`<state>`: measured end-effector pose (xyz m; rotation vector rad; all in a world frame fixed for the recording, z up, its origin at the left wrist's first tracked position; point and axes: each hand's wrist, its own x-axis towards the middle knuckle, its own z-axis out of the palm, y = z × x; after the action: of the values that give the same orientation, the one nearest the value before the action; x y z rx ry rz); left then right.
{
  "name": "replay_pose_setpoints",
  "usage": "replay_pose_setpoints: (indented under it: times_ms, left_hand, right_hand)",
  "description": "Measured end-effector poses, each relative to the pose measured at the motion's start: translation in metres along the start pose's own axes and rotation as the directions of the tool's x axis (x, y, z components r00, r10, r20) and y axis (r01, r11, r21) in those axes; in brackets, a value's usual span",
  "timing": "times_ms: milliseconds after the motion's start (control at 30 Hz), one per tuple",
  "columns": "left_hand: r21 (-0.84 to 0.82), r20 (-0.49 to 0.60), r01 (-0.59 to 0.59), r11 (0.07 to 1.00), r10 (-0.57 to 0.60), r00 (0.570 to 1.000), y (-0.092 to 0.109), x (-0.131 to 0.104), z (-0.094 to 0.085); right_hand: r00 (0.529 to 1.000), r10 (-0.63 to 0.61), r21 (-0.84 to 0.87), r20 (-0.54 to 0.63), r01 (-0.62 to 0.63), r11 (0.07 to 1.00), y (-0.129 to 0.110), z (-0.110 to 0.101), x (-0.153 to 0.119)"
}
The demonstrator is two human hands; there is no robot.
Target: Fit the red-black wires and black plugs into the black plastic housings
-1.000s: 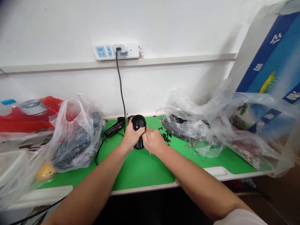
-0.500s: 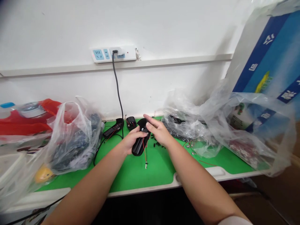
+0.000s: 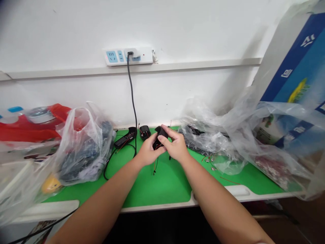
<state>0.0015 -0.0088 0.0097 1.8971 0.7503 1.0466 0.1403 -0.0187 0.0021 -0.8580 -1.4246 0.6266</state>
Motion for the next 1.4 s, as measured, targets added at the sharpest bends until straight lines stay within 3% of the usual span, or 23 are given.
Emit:
replay_pose_setpoints:
  times_ms: [367,633,733,833,933,1067,1133,1200,1267,1333,1367,1400]
  left_hand:
    - [0.116,-0.151,0.036,0.993,-0.018,0.988,0.011,-0.006,0.005]
    - [0.283,-0.181,0.063,0.957,-0.011,0.983,0.022,-0.011,0.002]
    - [0.241,-0.187,0.079,0.967,-0.033,0.982,0.022,-0.013,0.003]
    - [0.206,-0.170,0.089,0.975,-0.054,0.984,0.019,-0.013,0.004]
    - [0.289,-0.135,0.085,0.954,-0.047,0.990,0.018,-0.013,0.001]
    - [0.451,0.061,-0.100,0.887,0.081,0.995,0.040,-0.019,0.003]
    - [0.515,0.215,-0.285,0.808,0.200,0.956,0.056,-0.033,0.016]
    - [0.519,0.402,-0.496,0.697,0.314,0.860,0.064,-0.060,0.035]
    - [0.433,0.580,-0.663,0.610,0.374,0.724,0.056,-0.100,0.049]
    - [0.360,0.687,-0.728,0.584,0.362,0.630,0.032,-0.150,0.046]
    - [0.411,0.665,-0.690,0.596,0.322,0.674,0.018,-0.178,0.035]
    - [0.521,0.576,-0.594,0.613,0.261,0.774,0.003,-0.206,0.017]
  right_hand:
    - [0.998,0.046,0.074,0.048,-0.050,0.996,-0.005,-0.002,0.000]
    - [0.994,-0.015,0.181,0.106,-0.005,0.983,-0.004,-0.004,-0.003]
    - [0.995,-0.003,0.200,0.102,-0.018,0.980,-0.001,-0.003,-0.004]
    - [0.996,0.055,0.266,0.069,-0.072,0.961,0.001,0.000,-0.005]
    - [0.992,0.116,0.436,0.055,-0.129,0.891,-0.002,0.001,-0.002]
    - [0.964,0.265,0.608,0.003,-0.212,0.765,0.001,-0.006,0.009]
    - [0.939,0.342,0.517,-0.045,-0.271,0.812,0.009,-0.009,0.012]
    - [0.941,0.329,0.264,-0.084,-0.298,0.917,0.020,-0.007,0.011]
    - [0.962,0.270,-0.024,0.043,-0.270,0.963,0.027,-0.001,0.004]
    - [0.939,0.222,-0.208,0.262,-0.170,0.963,0.029,0.010,-0.004]
    - [0.914,0.203,-0.263,0.351,-0.112,0.958,0.028,0.016,-0.007]
    - [0.892,0.188,-0.309,0.412,-0.057,0.949,0.025,0.022,-0.008]
